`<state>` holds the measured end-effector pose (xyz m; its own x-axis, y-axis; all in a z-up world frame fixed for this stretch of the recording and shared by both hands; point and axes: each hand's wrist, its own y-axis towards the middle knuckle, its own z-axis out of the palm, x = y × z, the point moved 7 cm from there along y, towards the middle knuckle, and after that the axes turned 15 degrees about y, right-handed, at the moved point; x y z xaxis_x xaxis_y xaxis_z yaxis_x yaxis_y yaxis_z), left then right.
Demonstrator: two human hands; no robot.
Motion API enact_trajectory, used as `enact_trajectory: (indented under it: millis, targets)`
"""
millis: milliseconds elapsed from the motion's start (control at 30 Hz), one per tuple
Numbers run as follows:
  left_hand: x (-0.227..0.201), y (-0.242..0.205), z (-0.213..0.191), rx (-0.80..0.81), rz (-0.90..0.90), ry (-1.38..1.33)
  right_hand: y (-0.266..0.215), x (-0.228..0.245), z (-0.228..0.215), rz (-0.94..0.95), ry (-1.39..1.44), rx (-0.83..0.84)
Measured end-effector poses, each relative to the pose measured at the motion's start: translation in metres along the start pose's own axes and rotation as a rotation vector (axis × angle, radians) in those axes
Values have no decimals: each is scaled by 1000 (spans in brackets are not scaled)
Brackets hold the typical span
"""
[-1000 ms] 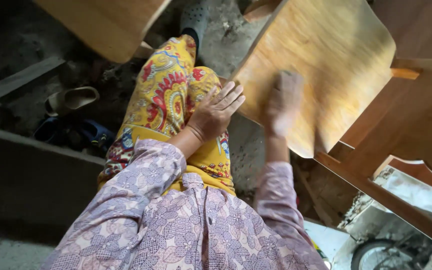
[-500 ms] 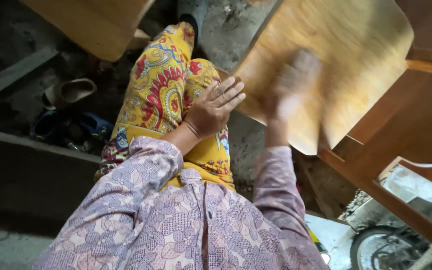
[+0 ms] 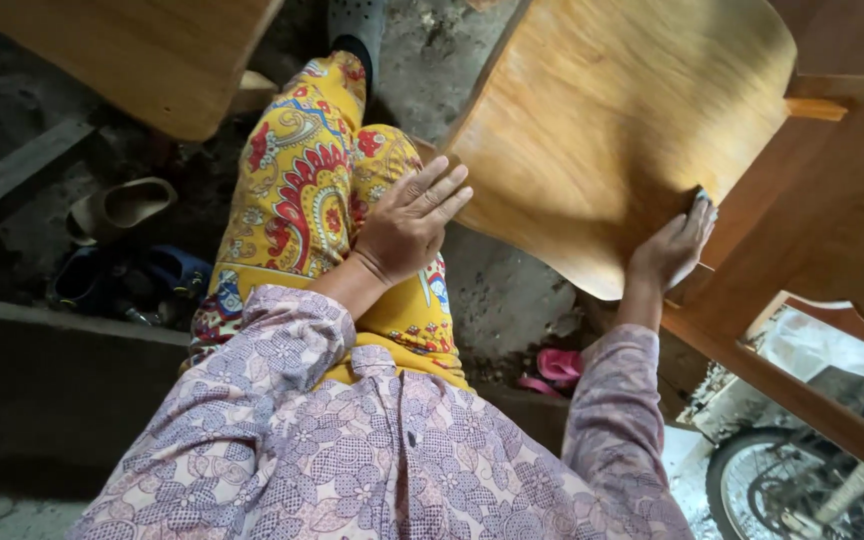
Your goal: The person sits on the floor and sands the seat of a wooden chair using a sanding block. They hold the chair steady with one hand while sanding with the other, moving the block across the surface repeatedly.
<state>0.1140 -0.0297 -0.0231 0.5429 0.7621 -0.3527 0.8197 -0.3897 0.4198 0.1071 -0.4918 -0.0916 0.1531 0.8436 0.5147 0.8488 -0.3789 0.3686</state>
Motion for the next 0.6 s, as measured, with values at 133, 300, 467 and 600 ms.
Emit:
enact_trajectory:
  millis: [133,300,467,600]
  targets:
    - [0,1,3,24,-14,-18,14,41,62,133,81,36]
    - [-2,1,4,34,-21,22,5,194,169,-311,331,275]
    - [-3,4,3,34,-21,0,29,304,110,-365,364,417]
    - [-2,5,3,26,-17,-8,50,205,55,-358,398,224]
